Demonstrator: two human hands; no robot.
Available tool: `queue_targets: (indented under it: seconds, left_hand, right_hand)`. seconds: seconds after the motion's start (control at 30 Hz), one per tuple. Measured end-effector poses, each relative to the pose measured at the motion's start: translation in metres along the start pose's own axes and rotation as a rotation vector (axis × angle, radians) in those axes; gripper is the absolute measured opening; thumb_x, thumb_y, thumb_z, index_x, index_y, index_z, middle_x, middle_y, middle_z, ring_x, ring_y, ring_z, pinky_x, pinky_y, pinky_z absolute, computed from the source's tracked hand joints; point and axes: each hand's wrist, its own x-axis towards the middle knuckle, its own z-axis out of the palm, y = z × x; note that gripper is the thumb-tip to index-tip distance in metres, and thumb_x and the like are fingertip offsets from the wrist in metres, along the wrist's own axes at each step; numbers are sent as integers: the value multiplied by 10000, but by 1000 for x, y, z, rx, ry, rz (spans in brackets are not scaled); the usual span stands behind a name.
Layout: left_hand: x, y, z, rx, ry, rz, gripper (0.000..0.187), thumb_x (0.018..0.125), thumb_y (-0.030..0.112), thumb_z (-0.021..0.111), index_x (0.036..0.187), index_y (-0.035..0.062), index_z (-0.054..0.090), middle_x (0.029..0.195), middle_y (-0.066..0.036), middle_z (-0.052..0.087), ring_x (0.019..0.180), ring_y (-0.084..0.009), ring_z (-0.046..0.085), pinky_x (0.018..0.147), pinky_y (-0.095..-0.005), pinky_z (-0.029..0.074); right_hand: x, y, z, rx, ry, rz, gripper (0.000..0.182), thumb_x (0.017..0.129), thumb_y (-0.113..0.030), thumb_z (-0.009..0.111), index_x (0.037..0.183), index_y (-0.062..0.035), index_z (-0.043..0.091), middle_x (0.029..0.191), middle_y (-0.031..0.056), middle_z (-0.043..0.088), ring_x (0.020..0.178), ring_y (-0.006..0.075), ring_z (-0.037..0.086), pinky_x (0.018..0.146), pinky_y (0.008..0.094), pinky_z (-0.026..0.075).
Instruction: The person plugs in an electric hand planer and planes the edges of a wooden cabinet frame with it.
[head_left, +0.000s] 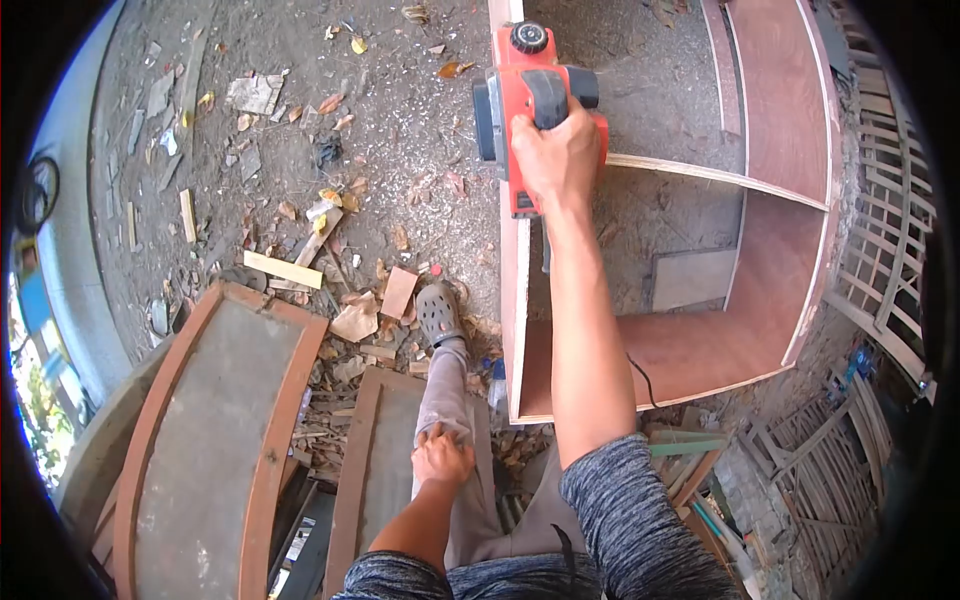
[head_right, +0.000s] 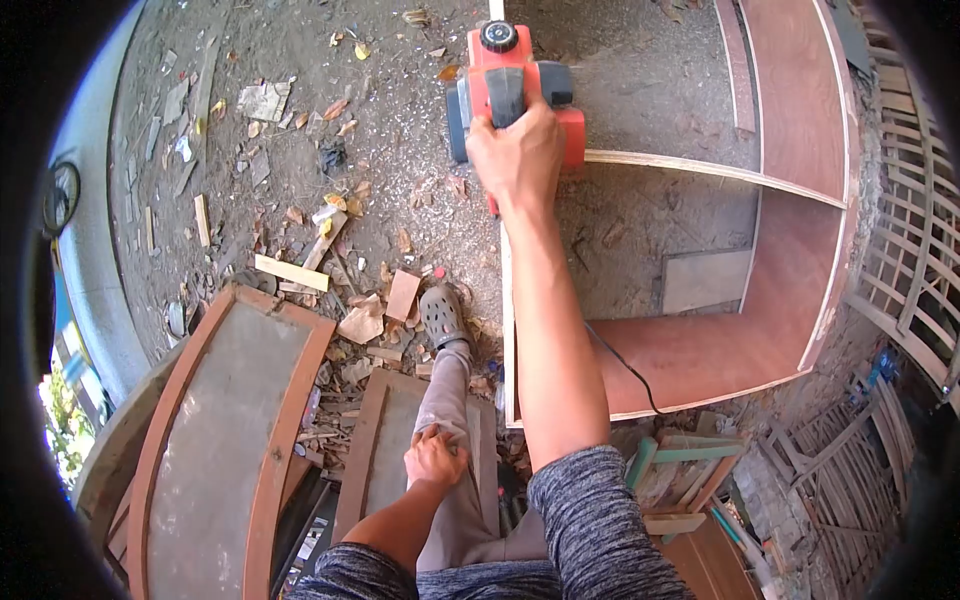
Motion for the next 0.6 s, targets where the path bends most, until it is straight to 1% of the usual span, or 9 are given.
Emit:
queue_targets:
  seconds: [0.17,0.2,0.23,0.3,0.33,0.4,0.43,0.5,0.6]
  left_hand:
    - [2,-2,-3,5,12,-2,411,837,349,714,1189,159,810,1492,-53,627,1380,-368,562,1113,-473,507]
    - [1,-3,-2,10,11,-16,408,837,345,715,1188,160,811,1494,-52,627,1382,-368,562,1114,-470,506]
    - [1,-4,-1,39,-8,-16,413,841,350,716,1194,157,806,1522,-47,608,1395,-366,554,1117,-466,505]
    - [2,-4,-3,36,-24,-10,424,844,359,716,1206,155,800,1537,-46,597,1405,-367,546,1117,-467,504]
    - [1,-3,-3,32,-33,-8,429,846,363,717,1212,155,797,1544,-45,591,1410,-367,542,1117,-468,504]
    - [1,2,-5,35,-34,-12,433,848,369,717,1216,155,794,1546,-45,589,1418,-370,532,1116,-473,504]
    - [-2,3,-6,39,-34,-12,435,849,371,717,1218,155,793,1547,-46,587,1422,-371,526,1116,-475,504]
    - [0,5,-4,34,-28,-4,458,839,388,728,1227,153,794,1530,-80,603,1404,-365,554,1152,-448,481]
    - [-1,9,-5,40,3,6,466,836,392,732,1231,151,795,1521,-99,611,1388,-364,573,1174,-432,467]
  right_hand:
    - [54,-21,9,-34,72,-20,297,794,-251,712,934,6,757,882,215,779,859,381,767,826,464,590]
    - [73,-15,9,-95,49,-64,297,822,-294,733,892,-7,766,852,186,783,799,307,772,749,418,598]
    - [73,-46,-8,-65,-59,170,329,857,-304,711,985,-5,763,899,202,782,864,327,770,792,412,591]
    - [85,-54,-23,-167,-32,202,391,923,-369,701,1102,-30,782,961,214,792,916,343,787,814,430,595]
    - [91,-38,-27,-299,92,-1,415,953,-424,712,1126,-59,806,975,209,803,904,341,806,793,455,606]
    - [66,-11,-59,147,-21,-121,238,887,-245,768,826,-23,709,712,17,668,587,90,592,544,305,490]
    - [40,-17,-77,91,0,-149,235,875,-238,758,931,-11,728,790,91,722,705,179,680,665,356,538]
    - [-15,-29,-111,67,5,-124,289,878,-213,750,1068,5,736,869,146,763,814,244,748,777,398,578]
    - [-95,1,-137,112,-34,52,286,898,-161,749,1122,9,700,859,100,716,784,195,692,738,388,554]
